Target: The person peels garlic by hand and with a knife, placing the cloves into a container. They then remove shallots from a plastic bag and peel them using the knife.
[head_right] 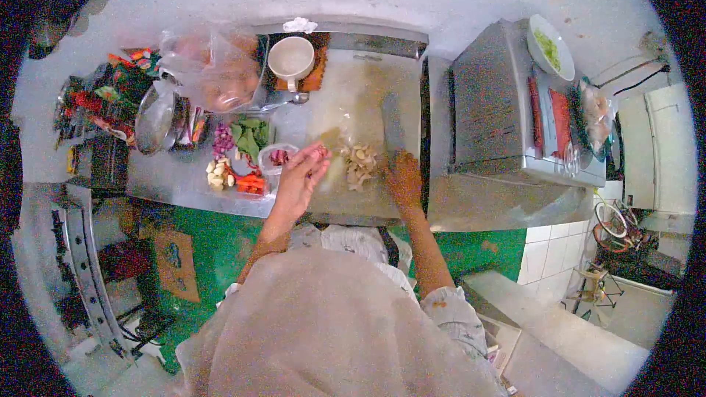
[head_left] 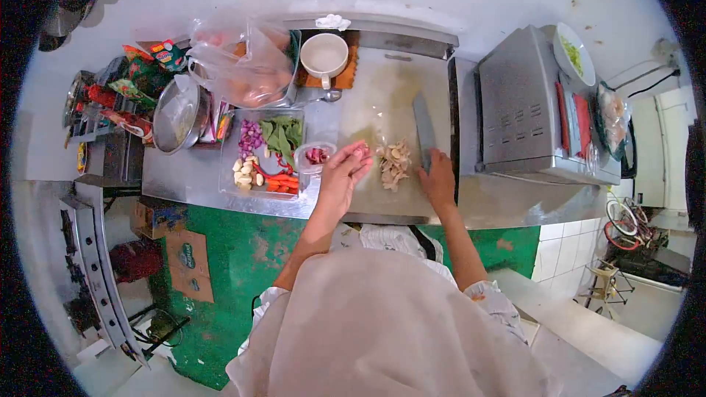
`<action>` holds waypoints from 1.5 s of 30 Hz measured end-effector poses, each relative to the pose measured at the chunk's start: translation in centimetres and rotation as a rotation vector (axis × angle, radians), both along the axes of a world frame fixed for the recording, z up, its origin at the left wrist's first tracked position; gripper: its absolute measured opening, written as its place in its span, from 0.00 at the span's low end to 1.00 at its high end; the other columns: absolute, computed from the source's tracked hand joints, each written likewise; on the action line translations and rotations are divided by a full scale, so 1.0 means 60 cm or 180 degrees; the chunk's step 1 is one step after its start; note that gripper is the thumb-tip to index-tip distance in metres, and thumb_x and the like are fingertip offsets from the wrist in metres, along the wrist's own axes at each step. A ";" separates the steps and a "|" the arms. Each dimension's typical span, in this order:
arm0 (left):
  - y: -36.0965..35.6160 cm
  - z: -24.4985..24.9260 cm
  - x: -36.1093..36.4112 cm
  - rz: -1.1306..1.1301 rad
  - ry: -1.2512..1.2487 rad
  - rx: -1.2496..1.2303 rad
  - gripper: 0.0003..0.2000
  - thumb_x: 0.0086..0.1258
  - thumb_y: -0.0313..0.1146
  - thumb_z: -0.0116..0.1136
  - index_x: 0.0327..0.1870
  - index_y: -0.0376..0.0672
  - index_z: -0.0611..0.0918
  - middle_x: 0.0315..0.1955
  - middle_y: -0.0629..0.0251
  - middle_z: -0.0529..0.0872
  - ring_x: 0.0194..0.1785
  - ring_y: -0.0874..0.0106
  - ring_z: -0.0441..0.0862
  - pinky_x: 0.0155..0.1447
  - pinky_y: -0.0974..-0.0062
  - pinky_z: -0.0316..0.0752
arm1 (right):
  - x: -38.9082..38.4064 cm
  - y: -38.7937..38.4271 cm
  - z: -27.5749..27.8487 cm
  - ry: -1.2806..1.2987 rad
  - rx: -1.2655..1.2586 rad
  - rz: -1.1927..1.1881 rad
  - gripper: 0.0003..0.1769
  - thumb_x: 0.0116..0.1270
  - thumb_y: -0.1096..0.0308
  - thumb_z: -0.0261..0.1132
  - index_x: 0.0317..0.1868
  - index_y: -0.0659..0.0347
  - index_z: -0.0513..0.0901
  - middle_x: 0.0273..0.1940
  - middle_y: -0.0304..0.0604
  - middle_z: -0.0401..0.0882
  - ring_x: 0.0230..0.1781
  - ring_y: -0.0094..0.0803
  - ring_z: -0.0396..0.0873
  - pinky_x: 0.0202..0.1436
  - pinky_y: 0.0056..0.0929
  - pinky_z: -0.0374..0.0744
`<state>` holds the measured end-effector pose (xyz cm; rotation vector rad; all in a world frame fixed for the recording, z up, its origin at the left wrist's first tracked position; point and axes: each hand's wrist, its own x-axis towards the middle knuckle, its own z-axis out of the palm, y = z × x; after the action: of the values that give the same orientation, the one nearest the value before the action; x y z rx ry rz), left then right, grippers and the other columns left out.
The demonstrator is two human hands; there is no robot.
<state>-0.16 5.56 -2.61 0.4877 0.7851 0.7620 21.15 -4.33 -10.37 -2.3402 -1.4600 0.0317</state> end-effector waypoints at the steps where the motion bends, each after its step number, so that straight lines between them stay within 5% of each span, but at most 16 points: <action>1: -0.001 0.000 0.009 0.0005 0.0001 0.0002 0.12 0.67 0.29 0.54 0.50 0.38 0.74 0.43 0.59 0.80 0.46 0.73 0.79 0.51 0.79 0.75 | 0.006 0.000 -0.001 0.0001 -0.0063 0.0136 0.24 0.56 0.69 0.63 0.53 0.66 0.68 0.47 0.55 0.71 0.46 0.50 0.72 0.49 0.40 0.71; 6: -0.002 -0.006 0.042 0.0259 -0.0599 -0.0096 0.13 0.66 0.26 0.54 0.50 0.35 0.73 0.44 0.59 0.80 0.48 0.72 0.79 0.54 0.80 0.76 | 0.018 0.016 0.036 0.1035 0.0085 -0.0314 0.25 0.55 0.70 0.61 0.55 0.62 0.67 0.42 0.55 0.72 0.40 0.48 0.73 0.46 0.41 0.72; 9: -0.005 -0.006 0.054 0.0335 -0.0657 -0.0162 0.13 0.67 0.25 0.53 0.51 0.33 0.73 0.43 0.59 0.79 0.50 0.69 0.78 0.56 0.80 0.75 | 0.038 0.009 0.014 0.1220 0.0414 -0.0206 0.24 0.61 0.67 0.58 0.58 0.59 0.66 0.32 0.48 0.74 0.28 0.37 0.74 0.35 0.34 0.74; 11: -0.011 -0.006 0.064 0.0392 -0.0556 -0.0137 0.13 0.66 0.25 0.54 0.51 0.34 0.73 0.43 0.60 0.79 0.50 0.70 0.78 0.57 0.79 0.75 | 0.006 0.017 0.087 0.2824 0.0180 -0.0806 0.25 0.67 0.60 0.55 0.62 0.56 0.65 0.22 0.39 0.70 0.17 0.25 0.66 0.22 0.26 0.69; 12: -0.014 -0.005 0.068 0.0427 -0.0453 -0.0105 0.13 0.66 0.25 0.54 0.50 0.34 0.74 0.43 0.60 0.79 0.50 0.70 0.78 0.57 0.79 0.75 | -0.005 0.015 0.118 0.2829 0.0172 -0.0800 0.25 0.67 0.60 0.55 0.62 0.56 0.65 0.22 0.39 0.70 0.17 0.25 0.66 0.22 0.26 0.69; 14: -0.018 -0.006 0.075 0.0417 -0.0294 -0.0051 0.12 0.66 0.25 0.54 0.49 0.34 0.74 0.43 0.60 0.80 0.50 0.71 0.78 0.56 0.79 0.75 | -0.026 0.006 0.173 0.3478 0.0063 -0.0008 0.28 0.69 0.53 0.52 0.66 0.53 0.61 0.21 0.35 0.70 0.12 0.20 0.61 0.16 0.20 0.62; 20: -0.028 -0.015 0.091 0.0645 -0.0144 0.0249 0.10 0.66 0.24 0.54 0.47 0.35 0.75 0.42 0.61 0.81 0.48 0.74 0.79 0.52 0.80 0.75 | -0.074 -0.003 0.221 0.2793 0.0068 0.0975 0.29 0.70 0.55 0.51 0.68 0.52 0.57 0.24 0.41 0.70 0.20 0.26 0.68 0.27 0.27 0.69; 27: -0.039 -0.015 0.088 0.0752 0.0212 0.0617 0.10 0.65 0.20 0.51 0.46 0.35 0.76 0.41 0.63 0.82 0.44 0.76 0.79 0.48 0.80 0.75 | -0.078 0.000 0.206 0.2439 0.0246 0.0941 0.29 0.69 0.58 0.51 0.69 0.51 0.57 0.27 0.46 0.71 0.28 0.37 0.72 0.36 0.33 0.71; 30: -0.039 -0.010 0.089 0.0704 0.0534 0.0890 0.10 0.65 0.20 0.51 0.47 0.34 0.77 0.41 0.64 0.82 0.43 0.77 0.79 0.47 0.80 0.76 | -0.078 0.003 0.232 0.2675 -0.0352 0.0775 0.28 0.69 0.59 0.51 0.68 0.51 0.58 0.27 0.48 0.71 0.29 0.37 0.72 0.37 0.33 0.71; 38: -0.042 0.014 0.087 0.0563 0.1248 0.1532 0.10 0.64 0.22 0.56 0.46 0.34 0.78 0.37 0.64 0.84 0.39 0.79 0.80 0.45 0.81 0.76 | -0.074 0.009 0.204 0.3511 0.0036 0.1019 0.27 0.69 0.62 0.51 0.67 0.54 0.61 0.21 0.34 0.66 0.19 0.17 0.62 0.23 0.18 0.63; 42: -0.043 0.023 0.087 0.0573 0.1438 0.1814 0.09 0.64 0.23 0.57 0.45 0.34 0.79 0.35 0.65 0.84 0.37 0.80 0.79 0.44 0.83 0.75 | -0.079 0.016 0.206 0.3681 0.0071 0.0884 0.26 0.69 0.62 0.51 0.67 0.53 0.62 0.20 0.30 0.64 0.18 0.16 0.60 0.20 0.17 0.61; 44: -0.043 0.023 0.087 0.0614 0.1490 0.1794 0.09 0.62 0.22 0.58 0.43 0.35 0.79 0.34 0.66 0.84 0.37 0.79 0.79 0.43 0.82 0.74 | -0.079 0.019 0.190 0.3606 0.0207 0.1044 0.25 0.68 0.64 0.52 0.64 0.58 0.63 0.55 0.47 0.72 0.40 0.31 0.75 0.48 0.30 0.73; 45: -0.043 0.025 0.088 0.0662 0.1546 0.1774 0.09 0.60 0.22 0.59 0.42 0.36 0.80 0.34 0.67 0.83 0.36 0.78 0.78 0.42 0.81 0.73 | -0.080 0.020 0.190 0.3604 0.0209 0.1041 0.25 0.68 0.64 0.52 0.64 0.58 0.63 0.55 0.47 0.72 0.40 0.31 0.75 0.48 0.30 0.73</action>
<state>5.12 2.97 -1.09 1.1336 1.0849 1.0811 16.37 -3.11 1.00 -1.4769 -1.1298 1.1501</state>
